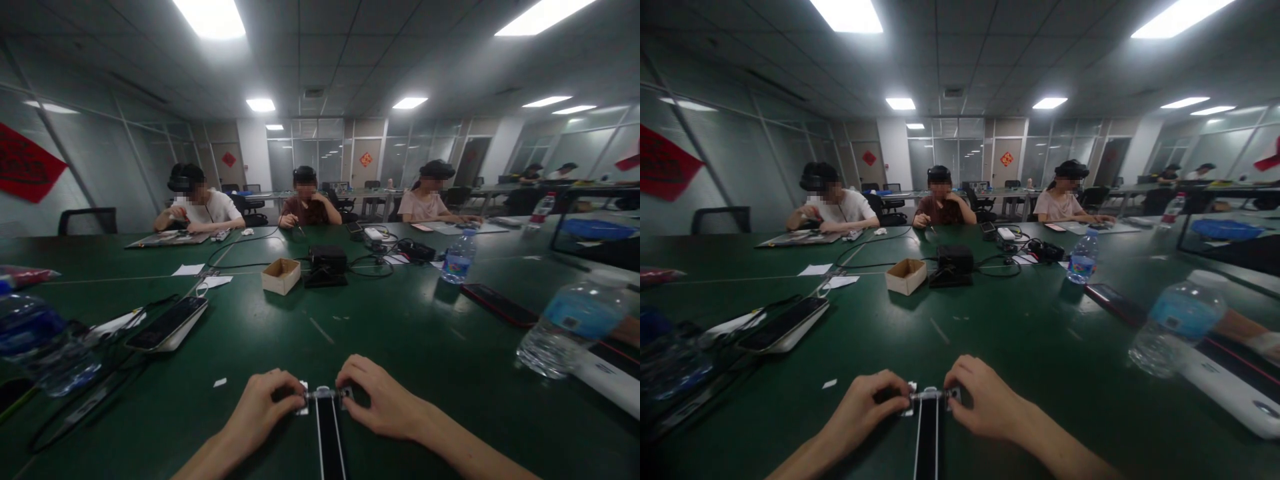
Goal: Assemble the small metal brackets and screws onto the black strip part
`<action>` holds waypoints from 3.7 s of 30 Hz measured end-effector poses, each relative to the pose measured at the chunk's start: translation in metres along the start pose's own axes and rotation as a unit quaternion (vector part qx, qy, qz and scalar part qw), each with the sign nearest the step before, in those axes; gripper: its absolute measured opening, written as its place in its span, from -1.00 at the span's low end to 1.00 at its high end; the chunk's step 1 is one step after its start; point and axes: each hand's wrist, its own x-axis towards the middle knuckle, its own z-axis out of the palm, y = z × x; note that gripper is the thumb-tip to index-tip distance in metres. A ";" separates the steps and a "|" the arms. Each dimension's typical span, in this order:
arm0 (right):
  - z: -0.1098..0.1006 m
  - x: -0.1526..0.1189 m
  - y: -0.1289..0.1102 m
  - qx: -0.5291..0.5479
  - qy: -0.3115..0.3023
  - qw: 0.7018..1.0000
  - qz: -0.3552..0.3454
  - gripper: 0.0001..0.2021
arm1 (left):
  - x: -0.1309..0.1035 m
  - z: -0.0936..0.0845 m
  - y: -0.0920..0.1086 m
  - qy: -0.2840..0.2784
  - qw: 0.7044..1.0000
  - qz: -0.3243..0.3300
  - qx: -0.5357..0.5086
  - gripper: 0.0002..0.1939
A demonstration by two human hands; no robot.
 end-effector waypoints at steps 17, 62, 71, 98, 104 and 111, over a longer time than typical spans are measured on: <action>0.003 0.003 -0.002 0.005 0.004 1.000 0.024 -0.82 | 0.002 0.006 -0.011 0.002 0.998 0.025 0.063 -0.94; 0.001 0.000 -0.001 -0.014 0.014 1.000 -0.006 -0.89 | -0.008 0.007 0.001 0.011 0.994 0.072 0.084 -0.90; 0.000 0.000 0.002 -0.011 0.012 1.000 -0.006 -0.91 | -0.010 0.007 0.002 0.018 0.994 0.088 0.070 -0.90; -0.002 -0.001 0.004 0.037 0.008 0.999 -0.013 -0.93 | -0.007 0.008 0.003 0.008 0.995 0.060 0.080 -0.86; 0.001 0.000 0.006 0.034 0.016 0.999 -0.008 -0.91 | -0.009 0.008 0.001 0.013 0.995 0.066 0.069 -0.89; 0.000 0.001 0.003 0.031 0.018 0.999 -0.014 -0.90 | -0.008 0.007 0.006 0.003 0.996 0.041 0.079 -0.85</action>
